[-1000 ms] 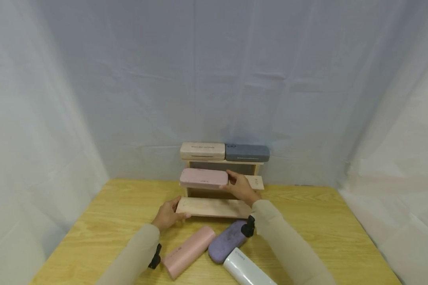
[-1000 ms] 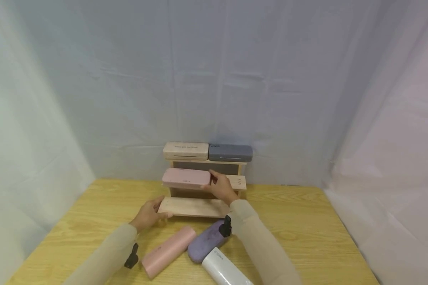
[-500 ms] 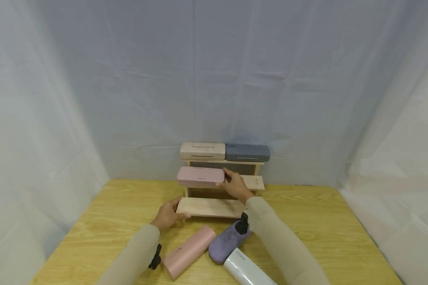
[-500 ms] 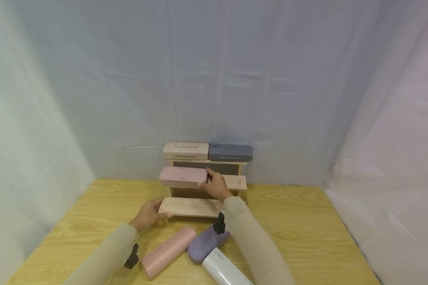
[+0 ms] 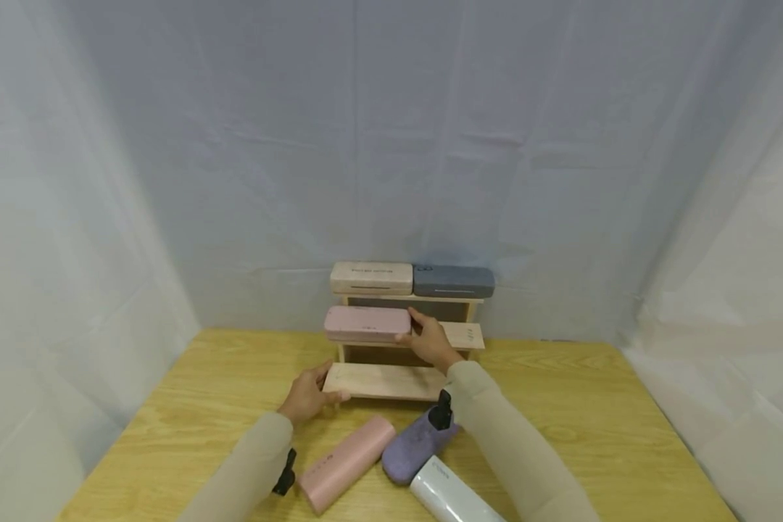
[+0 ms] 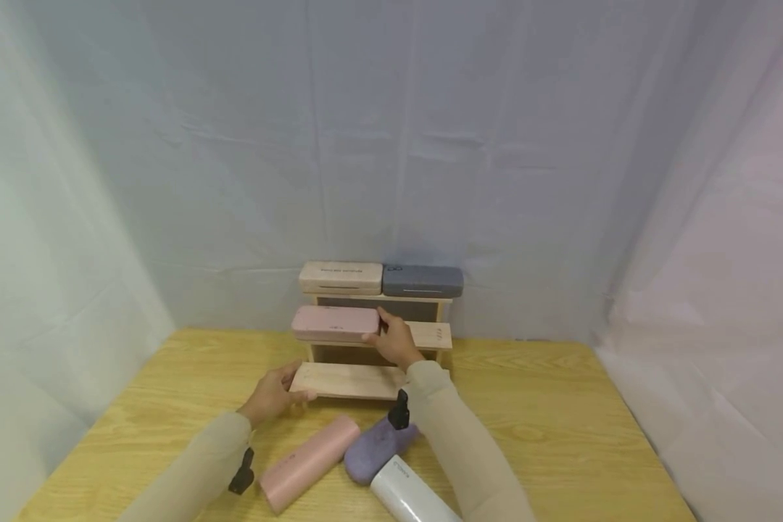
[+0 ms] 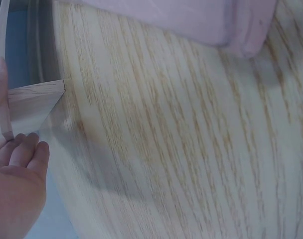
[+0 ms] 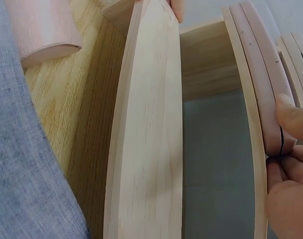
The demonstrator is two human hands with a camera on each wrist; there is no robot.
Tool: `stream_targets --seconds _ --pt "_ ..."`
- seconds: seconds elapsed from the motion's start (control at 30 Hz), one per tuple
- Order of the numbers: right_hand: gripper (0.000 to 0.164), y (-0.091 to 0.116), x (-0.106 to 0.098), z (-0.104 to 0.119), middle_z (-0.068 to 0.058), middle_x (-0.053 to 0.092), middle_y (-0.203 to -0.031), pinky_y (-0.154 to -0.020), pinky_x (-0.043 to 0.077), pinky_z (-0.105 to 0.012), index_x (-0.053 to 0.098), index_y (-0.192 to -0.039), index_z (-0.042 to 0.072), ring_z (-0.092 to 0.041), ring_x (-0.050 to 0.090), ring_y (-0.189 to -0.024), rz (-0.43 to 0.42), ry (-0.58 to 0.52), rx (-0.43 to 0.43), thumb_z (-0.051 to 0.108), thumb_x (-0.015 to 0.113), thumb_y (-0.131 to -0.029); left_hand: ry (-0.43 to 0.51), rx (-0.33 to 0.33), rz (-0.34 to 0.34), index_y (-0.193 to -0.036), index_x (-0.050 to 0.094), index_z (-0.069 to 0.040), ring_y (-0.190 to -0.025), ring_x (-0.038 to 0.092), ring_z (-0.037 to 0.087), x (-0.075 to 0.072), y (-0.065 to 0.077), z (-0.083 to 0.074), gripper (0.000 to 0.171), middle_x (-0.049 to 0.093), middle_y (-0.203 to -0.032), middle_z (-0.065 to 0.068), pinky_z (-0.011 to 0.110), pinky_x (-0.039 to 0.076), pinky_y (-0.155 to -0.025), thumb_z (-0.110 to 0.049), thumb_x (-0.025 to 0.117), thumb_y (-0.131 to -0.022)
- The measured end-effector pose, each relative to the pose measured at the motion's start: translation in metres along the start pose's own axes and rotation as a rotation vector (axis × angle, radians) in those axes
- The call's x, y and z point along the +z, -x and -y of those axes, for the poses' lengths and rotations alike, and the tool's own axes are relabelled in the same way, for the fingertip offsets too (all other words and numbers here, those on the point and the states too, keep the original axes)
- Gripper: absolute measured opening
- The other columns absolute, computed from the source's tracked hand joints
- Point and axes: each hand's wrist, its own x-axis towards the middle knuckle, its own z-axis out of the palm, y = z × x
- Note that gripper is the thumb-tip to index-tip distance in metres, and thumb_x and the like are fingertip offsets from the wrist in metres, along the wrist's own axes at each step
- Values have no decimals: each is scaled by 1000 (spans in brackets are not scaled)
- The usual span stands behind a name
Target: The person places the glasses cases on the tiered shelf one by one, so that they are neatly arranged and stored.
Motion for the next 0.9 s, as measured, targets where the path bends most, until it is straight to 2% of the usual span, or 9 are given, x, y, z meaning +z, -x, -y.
stream_targets --seconds 0.23,0.6,0.7,0.9 --pt "76 -1 -1 -2 -20 32 -151 -109 36 -41 26 -150 2 -33 34 -138 2 -6 24 13 69 -89 -26 -1 -5 -145 33 8 -129 45 37 2 0 -1 85 42 -143 26 44 46 -99 -15 80 -78" --pt "76 10 -6 -1 -22 36 -148 -107 38 -42 29 -148 -2 -34 39 -135 -13 79 -18 19 71 -88 -38 8 -9 -143 33 11 -129 43 40 1 1 -1 83 40 -143 29 46 43 -102 -13 79 -78" --pt "77 16 -9 -2 -21 35 -150 -107 38 -43 29 -148 -2 -34 39 -135 3 57 -30 19 72 -88 -20 -3 -13 -144 33 9 -129 43 39 -1 1 0 84 41 -143 27 45 44 -101 -14 80 -78" --pt "73 34 -21 -6 -16 30 -153 -105 40 -43 32 -148 -1 -34 35 -137 33 -21 -77 16 71 -88 -32 16 -14 -143 32 11 -128 44 40 0 1 0 84 41 -142 29 46 44 -100 -13 79 -78"
